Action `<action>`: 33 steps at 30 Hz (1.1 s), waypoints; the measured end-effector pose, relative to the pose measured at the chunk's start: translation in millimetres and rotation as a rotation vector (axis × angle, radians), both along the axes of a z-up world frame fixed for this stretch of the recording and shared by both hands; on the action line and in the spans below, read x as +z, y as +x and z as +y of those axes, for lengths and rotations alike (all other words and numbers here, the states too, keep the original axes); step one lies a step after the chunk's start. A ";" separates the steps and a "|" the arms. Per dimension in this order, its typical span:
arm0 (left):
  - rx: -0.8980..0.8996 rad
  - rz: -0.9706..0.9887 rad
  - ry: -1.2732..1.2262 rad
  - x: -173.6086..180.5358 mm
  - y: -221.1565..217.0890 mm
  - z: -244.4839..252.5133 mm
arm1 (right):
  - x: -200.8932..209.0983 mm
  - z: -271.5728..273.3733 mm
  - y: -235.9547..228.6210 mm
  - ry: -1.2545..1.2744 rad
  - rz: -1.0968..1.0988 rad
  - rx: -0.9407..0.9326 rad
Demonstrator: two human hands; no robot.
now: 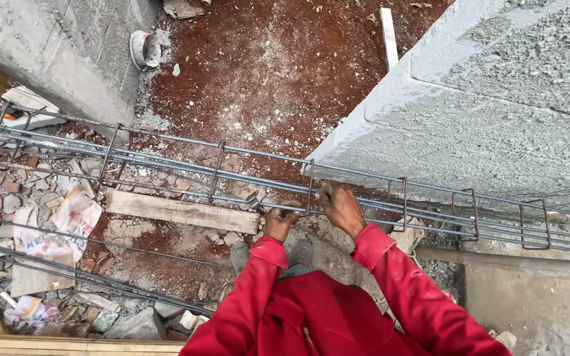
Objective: The person uses pliers to secure steel reinforcement bars with wire, then moves to a concrete wall to attach a wire to a nail using a hammer and pliers. They finish by returning to the rebar cage to tie more wire around the intersections.
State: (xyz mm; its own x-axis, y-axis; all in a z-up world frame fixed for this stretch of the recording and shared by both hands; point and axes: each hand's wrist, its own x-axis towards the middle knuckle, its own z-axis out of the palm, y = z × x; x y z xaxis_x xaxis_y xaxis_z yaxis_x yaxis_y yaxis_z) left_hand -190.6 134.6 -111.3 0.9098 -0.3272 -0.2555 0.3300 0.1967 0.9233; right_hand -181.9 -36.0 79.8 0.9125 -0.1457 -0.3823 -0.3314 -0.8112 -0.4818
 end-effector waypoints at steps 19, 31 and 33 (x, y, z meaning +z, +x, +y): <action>0.115 0.028 -0.003 -21.5 -20.4 -5.0 | -72.7 14.0 -60.7 0.765 -0.166 -0.595; -0.101 0.074 0.049 5.9 -8.1 22.6 | -159.2 20.5 -118.6 1.008 0.213 -0.753; -0.138 -0.002 0.109 9.4 -5.1 27.8 | -148.1 19.2 -103.3 0.966 0.225 -0.614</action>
State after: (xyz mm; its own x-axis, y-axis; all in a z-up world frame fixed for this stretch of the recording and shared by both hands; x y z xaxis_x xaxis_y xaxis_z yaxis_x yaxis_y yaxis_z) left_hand -195.7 162.4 -101.9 0.8589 -0.4193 -0.2942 0.3447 0.0482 0.9375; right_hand -285.2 -16.9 -68.3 0.6872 -0.0987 -0.7197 -0.6975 0.1874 -0.6917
